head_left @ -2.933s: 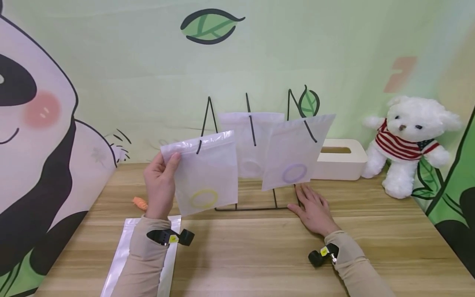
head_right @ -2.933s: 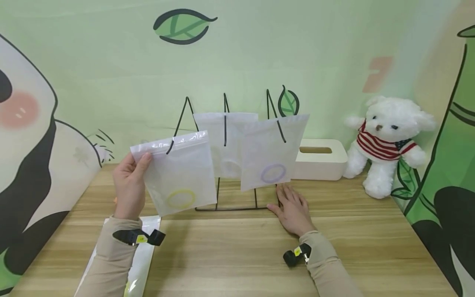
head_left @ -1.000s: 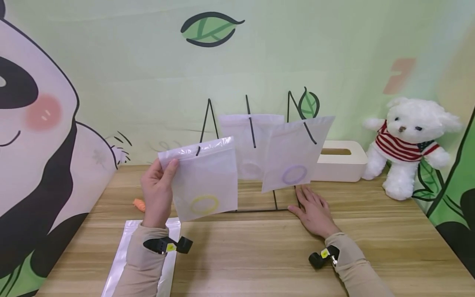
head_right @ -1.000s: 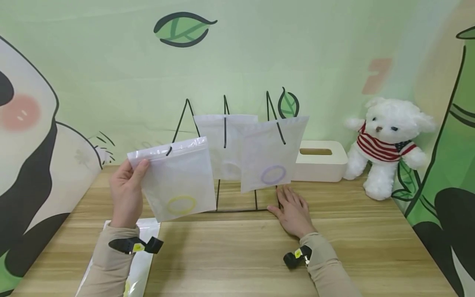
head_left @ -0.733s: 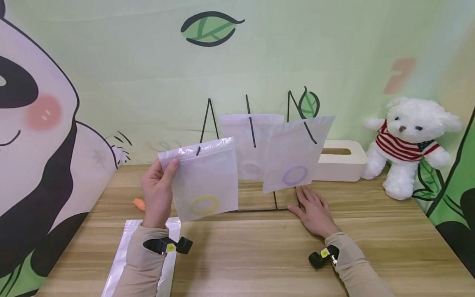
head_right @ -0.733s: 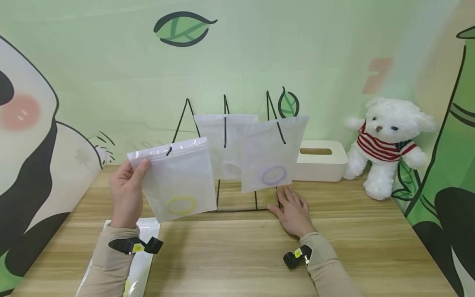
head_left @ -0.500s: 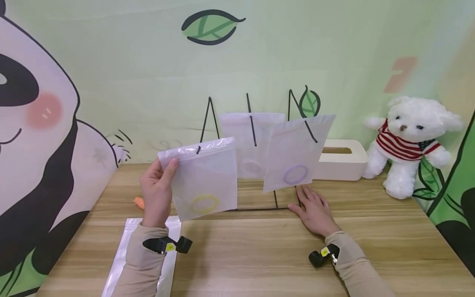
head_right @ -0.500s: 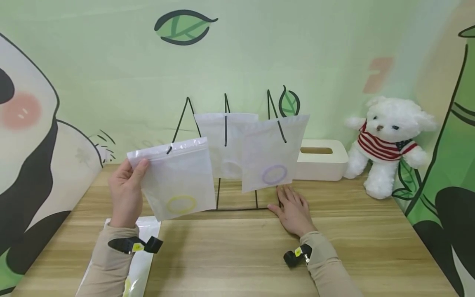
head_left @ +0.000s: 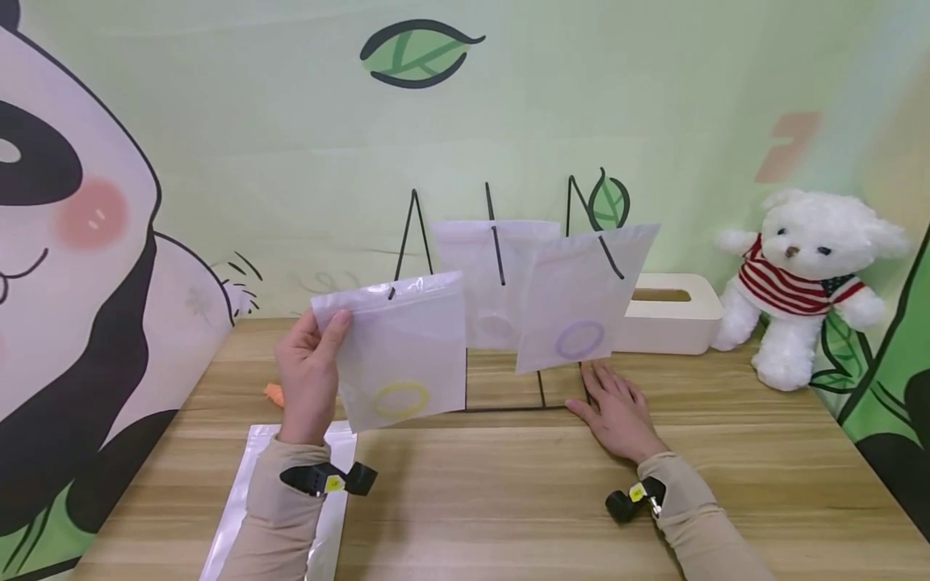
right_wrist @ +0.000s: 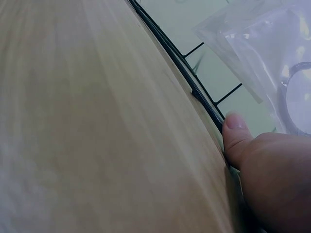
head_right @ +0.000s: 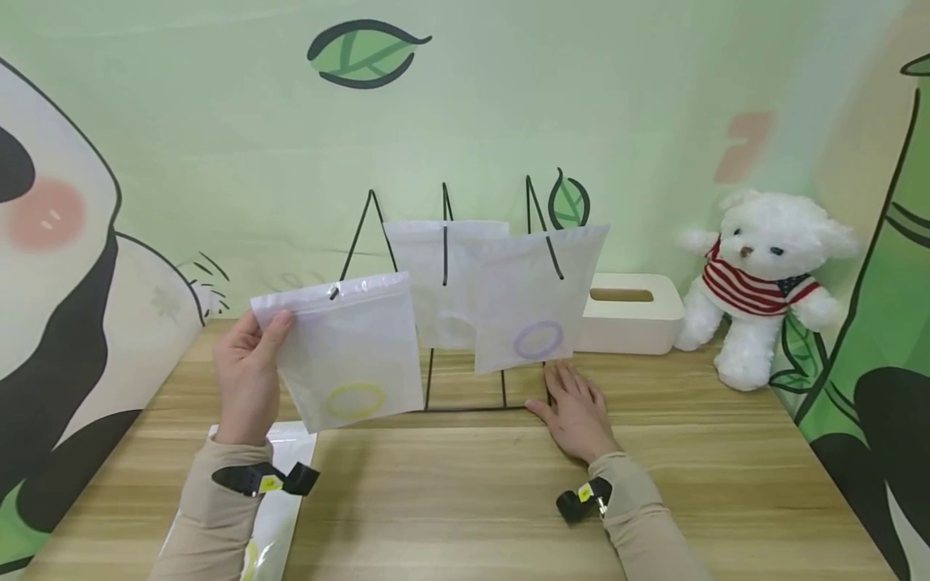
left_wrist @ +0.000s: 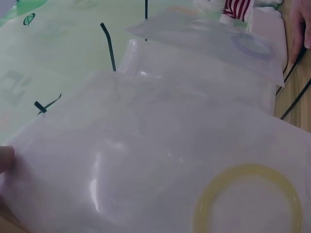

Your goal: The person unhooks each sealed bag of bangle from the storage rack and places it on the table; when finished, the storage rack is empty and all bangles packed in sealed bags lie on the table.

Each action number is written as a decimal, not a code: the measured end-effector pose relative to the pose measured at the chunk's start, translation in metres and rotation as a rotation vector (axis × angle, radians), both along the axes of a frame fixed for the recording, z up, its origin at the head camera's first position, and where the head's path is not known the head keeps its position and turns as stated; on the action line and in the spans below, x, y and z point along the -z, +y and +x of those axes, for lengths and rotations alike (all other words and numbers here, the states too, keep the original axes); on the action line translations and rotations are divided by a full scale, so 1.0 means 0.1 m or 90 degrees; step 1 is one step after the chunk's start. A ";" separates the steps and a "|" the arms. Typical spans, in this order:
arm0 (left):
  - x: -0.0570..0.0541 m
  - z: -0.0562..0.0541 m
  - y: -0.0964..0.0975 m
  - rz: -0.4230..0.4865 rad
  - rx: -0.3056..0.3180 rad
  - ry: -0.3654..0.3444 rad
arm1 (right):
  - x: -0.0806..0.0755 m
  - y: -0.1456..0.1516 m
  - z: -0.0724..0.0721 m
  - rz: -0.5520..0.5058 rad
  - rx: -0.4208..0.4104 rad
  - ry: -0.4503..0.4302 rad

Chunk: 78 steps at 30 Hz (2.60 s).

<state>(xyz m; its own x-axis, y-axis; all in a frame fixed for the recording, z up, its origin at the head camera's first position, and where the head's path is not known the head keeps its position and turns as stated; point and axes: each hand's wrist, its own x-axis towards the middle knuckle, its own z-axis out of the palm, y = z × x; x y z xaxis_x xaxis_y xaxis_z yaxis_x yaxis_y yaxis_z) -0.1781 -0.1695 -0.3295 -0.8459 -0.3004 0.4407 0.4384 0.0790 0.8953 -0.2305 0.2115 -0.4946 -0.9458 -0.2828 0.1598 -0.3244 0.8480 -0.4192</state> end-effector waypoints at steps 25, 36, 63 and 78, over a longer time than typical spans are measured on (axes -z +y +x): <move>0.01 0.04 -0.02 0.021 0.002 0.017 | -0.01 0.00 0.01 -0.011 0.001 0.001; -0.02 0.09 -0.02 0.028 0.000 0.013 | -0.02 -0.01 0.02 -0.005 0.002 0.002; -0.03 0.30 -0.18 0.090 -0.005 -0.029 | 0.01 0.00 0.01 -0.007 0.001 -0.007; 0.11 0.19 -0.31 0.086 -0.015 -0.131 | 0.00 -0.01 0.01 -0.001 0.004 -0.003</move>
<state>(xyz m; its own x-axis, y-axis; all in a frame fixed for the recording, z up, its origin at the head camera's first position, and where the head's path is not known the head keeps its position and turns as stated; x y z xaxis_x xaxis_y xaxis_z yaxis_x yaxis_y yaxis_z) -0.1594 -0.2002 -0.3400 -0.9058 -0.3657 0.2140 0.2451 -0.0401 0.9687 -0.2294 0.2109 -0.4943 -0.9480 -0.2772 0.1561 -0.3178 0.8489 -0.4223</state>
